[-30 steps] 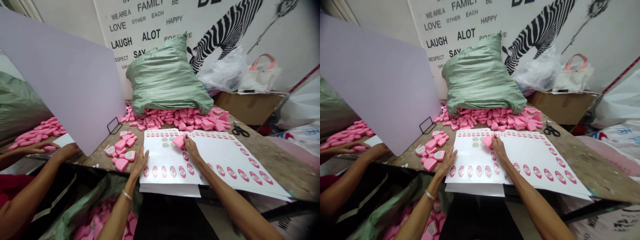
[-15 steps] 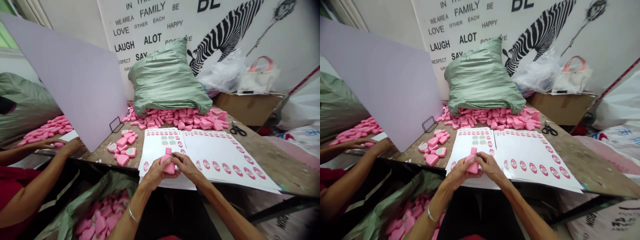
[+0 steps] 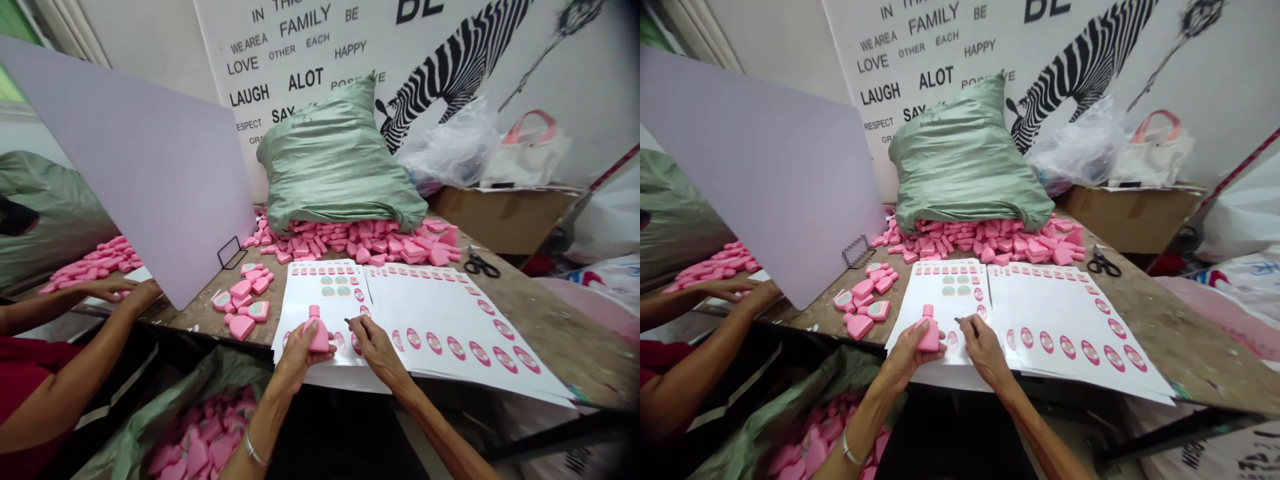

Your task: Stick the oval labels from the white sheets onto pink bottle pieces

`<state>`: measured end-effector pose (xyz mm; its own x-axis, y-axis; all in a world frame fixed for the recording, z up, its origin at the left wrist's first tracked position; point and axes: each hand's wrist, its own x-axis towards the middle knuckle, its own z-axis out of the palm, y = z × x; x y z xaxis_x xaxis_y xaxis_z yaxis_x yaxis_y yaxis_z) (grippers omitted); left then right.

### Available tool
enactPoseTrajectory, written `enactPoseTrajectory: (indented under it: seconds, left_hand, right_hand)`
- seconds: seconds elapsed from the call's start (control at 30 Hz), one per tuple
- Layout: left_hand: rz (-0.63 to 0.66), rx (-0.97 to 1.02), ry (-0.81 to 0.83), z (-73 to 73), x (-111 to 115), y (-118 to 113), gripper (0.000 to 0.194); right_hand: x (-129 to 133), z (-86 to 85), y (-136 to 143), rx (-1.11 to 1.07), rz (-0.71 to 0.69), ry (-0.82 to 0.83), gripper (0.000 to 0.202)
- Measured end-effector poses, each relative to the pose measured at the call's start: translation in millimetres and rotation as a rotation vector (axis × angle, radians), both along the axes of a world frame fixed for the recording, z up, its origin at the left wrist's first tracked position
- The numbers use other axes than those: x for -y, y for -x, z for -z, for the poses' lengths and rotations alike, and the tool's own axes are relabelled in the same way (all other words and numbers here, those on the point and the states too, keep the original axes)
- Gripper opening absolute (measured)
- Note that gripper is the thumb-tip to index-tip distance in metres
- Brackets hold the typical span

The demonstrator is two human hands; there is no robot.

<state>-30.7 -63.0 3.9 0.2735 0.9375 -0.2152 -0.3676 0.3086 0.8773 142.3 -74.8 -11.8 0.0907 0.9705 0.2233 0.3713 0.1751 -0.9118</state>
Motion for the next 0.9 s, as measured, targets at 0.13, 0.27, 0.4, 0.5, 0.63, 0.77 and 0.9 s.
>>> enactPoseTrajectory:
  seconds: [0.13, 0.27, 0.4, 0.5, 0.63, 0.77, 0.9]
  left_hand:
    - [-0.047, 0.040, 0.052, 11.6, -15.2, -1.8, 0.035]
    - [-0.034, 0.051, 0.098, 11.6, -18.1, -1.7, 0.036]
    - [-0.017, 0.056, 0.110, 11.8, -18.2, -2.2, 0.034]
    - [0.011, 0.024, 0.153, 7.8, -20.3, -0.9, 0.034]
    - [0.055, -0.056, 0.132, -12.3, -31.6, 1.4, 0.034]
    - [0.078, -0.096, 0.031, -27.4, -56.3, -5.0, 0.034]
    - [0.115, -0.052, 0.093, -11.6, -80.3, -20.7, 0.031]
  right_hand:
    - [-13.0, 14.1, 8.7, 0.126, 0.106, -0.070, 0.035]
    - [-15.5, 15.0, 9.7, 0.122, 0.099, -0.026, 0.033]
    - [-12.6, 10.5, 6.0, 0.059, 0.061, 0.020, 0.032]
    - [-12.1, 5.6, 0.5, -0.036, 0.005, 0.110, 0.034]
    - [-19.7, -11.5, -18.9, -0.088, -0.084, 0.166, 0.035]
    - [-54.2, -28.0, -47.3, 0.065, 0.056, 0.065, 0.029]
    - [-103.1, -10.5, -59.8, 0.393, 0.157, 0.046, 0.029]
